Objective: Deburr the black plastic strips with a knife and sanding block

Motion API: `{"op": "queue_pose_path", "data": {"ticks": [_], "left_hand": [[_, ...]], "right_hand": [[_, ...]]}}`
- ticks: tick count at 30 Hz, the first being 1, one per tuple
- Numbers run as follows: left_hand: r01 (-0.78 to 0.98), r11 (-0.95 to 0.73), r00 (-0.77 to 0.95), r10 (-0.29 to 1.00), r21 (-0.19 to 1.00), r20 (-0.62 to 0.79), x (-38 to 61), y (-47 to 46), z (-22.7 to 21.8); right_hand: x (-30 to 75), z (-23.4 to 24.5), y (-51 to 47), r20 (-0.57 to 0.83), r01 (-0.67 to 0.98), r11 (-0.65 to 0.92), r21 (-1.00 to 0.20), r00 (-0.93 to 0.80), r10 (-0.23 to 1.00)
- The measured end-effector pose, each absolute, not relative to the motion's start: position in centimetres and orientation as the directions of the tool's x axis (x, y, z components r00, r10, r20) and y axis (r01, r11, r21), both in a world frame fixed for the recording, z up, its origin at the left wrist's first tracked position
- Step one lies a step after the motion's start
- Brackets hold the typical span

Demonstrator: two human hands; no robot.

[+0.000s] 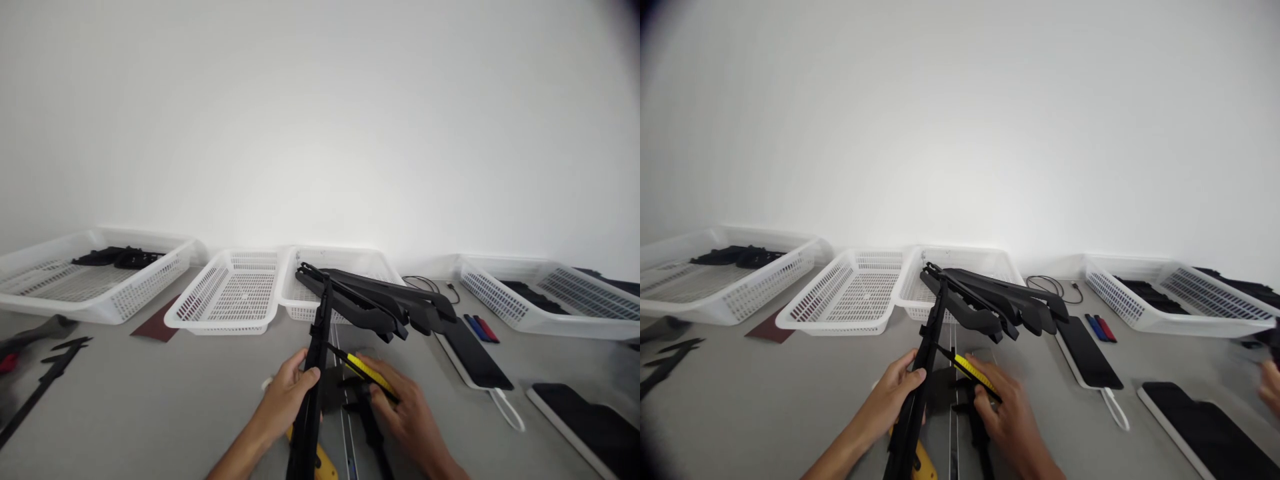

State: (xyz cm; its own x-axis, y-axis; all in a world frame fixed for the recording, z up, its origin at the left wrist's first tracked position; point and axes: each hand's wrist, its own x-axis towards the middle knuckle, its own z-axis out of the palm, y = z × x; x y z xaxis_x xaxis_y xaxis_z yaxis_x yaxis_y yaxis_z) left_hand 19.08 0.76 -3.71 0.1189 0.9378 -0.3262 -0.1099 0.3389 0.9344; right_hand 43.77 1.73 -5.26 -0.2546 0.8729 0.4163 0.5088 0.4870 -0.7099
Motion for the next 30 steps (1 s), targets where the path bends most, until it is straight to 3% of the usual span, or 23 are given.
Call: {"op": "queue_pose_path", "data": {"ticks": [8, 14, 21, 30], "left_hand": [[-0.082, 0.262, 0.174, 0.954, 0.961, -0.245, 19.1, 1.0, -3.9], [-0.124, 0.322, 0.147, 0.941, 0.938, -0.304, 19.1, 0.6, -3.5], [-0.131, 0.284, 0.187, 0.948, 0.95, -0.258, 19.6, 0.2, -3.0], [0.051, 0.099, 0.112, 0.988, 0.994, -0.104, 19.1, 0.2, -4.0]], "right_hand": [[44.1, -5.8, 1.6, 0.4, 0.513, 0.475, -0.715, -0.258, 0.88], [44.0, -5.8, 1.5, 0.379, 0.517, 0.482, -0.707, -0.298, 0.876], [42.5, -6.7, 0.8, 0.422, 0.461, 0.49, -0.74, -0.251, 0.871], [40.7, -6.7, 0.1, 0.416, 0.446, 0.502, -0.741, -0.282, 0.865]]}}
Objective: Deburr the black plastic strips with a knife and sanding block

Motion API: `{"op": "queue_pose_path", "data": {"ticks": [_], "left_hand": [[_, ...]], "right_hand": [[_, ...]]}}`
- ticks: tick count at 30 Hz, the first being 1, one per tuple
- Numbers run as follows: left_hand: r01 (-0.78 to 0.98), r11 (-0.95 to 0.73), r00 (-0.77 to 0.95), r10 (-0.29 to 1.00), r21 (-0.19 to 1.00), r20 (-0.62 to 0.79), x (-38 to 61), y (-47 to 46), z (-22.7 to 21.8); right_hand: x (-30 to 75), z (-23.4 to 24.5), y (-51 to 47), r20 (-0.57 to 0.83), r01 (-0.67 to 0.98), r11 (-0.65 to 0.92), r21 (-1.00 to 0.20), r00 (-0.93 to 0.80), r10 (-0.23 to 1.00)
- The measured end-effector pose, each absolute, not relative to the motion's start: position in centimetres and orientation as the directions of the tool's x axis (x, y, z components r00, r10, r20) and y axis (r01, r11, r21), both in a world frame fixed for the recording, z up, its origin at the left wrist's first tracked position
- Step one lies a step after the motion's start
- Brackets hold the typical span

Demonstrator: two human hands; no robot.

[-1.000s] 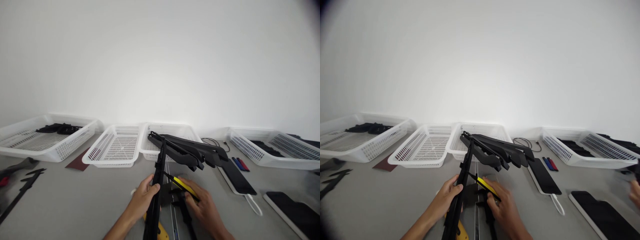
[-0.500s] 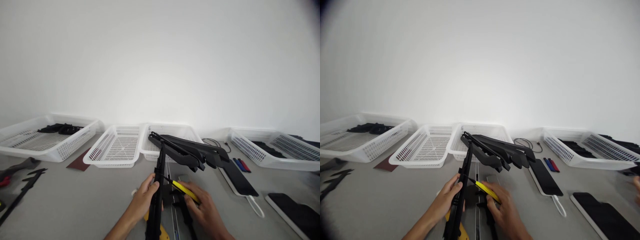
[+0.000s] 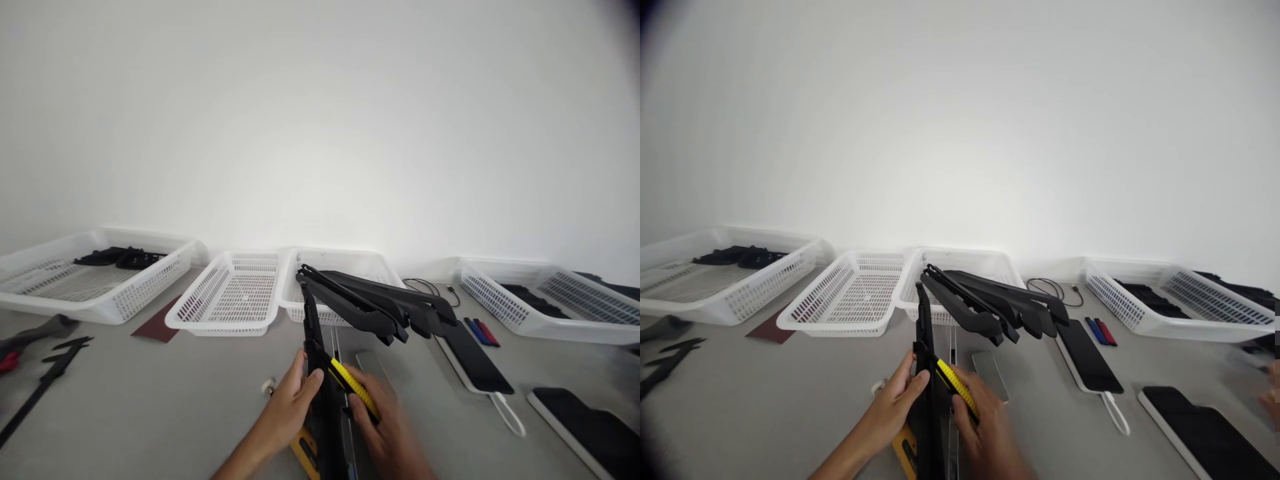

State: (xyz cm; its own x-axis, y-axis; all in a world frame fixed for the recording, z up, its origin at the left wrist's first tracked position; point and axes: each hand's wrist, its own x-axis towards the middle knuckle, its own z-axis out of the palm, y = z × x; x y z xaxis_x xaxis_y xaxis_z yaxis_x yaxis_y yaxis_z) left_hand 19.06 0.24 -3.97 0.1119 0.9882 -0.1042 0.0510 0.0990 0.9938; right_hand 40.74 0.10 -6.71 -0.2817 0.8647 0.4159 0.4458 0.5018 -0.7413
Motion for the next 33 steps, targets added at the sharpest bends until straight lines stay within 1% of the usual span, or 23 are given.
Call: {"op": "queue_pose_path", "data": {"ticks": [4, 7, 9, 11, 13, 16, 21, 26, 30, 33], "left_hand": [[0.107, 0.101, 0.095, 0.989, 0.989, -0.112, 19.1, 0.2, -3.8], [0.117, 0.074, 0.094, 0.992, 0.99, -0.085, 19.1, 0.1, -3.4], [0.098, 0.084, 0.107, 0.99, 0.992, -0.095, 19.0, 0.2, -3.4], [0.064, 0.14, 0.103, 0.984, 0.988, -0.146, 18.9, 0.3, -3.7], [0.018, 0.188, 0.056, 0.98, 0.982, -0.189, 18.8, 0.4, -4.2], [-0.027, 0.204, 0.012, 0.979, 0.979, -0.204, 18.6, 0.4, -5.0], [-0.021, 0.22, 0.028, 0.975, 0.975, -0.219, 18.4, 0.3, -5.2], [-0.006, 0.231, 0.013, 0.973, 0.973, -0.231, 18.3, 0.4, -5.1], [0.001, 0.211, 0.006, 0.977, 0.977, -0.211, 18.5, 0.4, -5.0], [0.029, 0.19, 0.042, 0.981, 0.981, -0.191, 18.7, 0.2, -4.8]], "right_hand": [[40.6, -6.7, 0.0, 0.428, 0.464, 0.5, -0.731, -0.258, 0.866], [40.7, -6.6, 0.0, 0.449, 0.458, 0.522, -0.72, -0.265, 0.853], [40.7, -6.5, 0.1, 0.459, 0.452, 0.529, -0.718, -0.263, 0.849], [40.9, -6.4, 0.1, 0.47, 0.462, 0.521, -0.717, -0.231, 0.852], [41.0, -6.5, 0.2, 0.5, 0.471, 0.53, -0.705, -0.2, 0.842], [41.3, -6.8, 0.3, 0.525, 0.468, 0.55, -0.692, -0.196, 0.828], [42.2, -6.5, 0.5, 0.519, 0.482, 0.532, -0.696, -0.173, 0.837], [42.9, -5.1, 0.5, 0.514, 0.487, 0.546, -0.682, -0.212, 0.831], [42.9, -5.0, 0.5, 0.485, 0.492, 0.526, -0.694, -0.221, 0.846], [42.6, -5.5, 0.5, 0.474, 0.49, 0.51, -0.707, -0.208, 0.856]]}}
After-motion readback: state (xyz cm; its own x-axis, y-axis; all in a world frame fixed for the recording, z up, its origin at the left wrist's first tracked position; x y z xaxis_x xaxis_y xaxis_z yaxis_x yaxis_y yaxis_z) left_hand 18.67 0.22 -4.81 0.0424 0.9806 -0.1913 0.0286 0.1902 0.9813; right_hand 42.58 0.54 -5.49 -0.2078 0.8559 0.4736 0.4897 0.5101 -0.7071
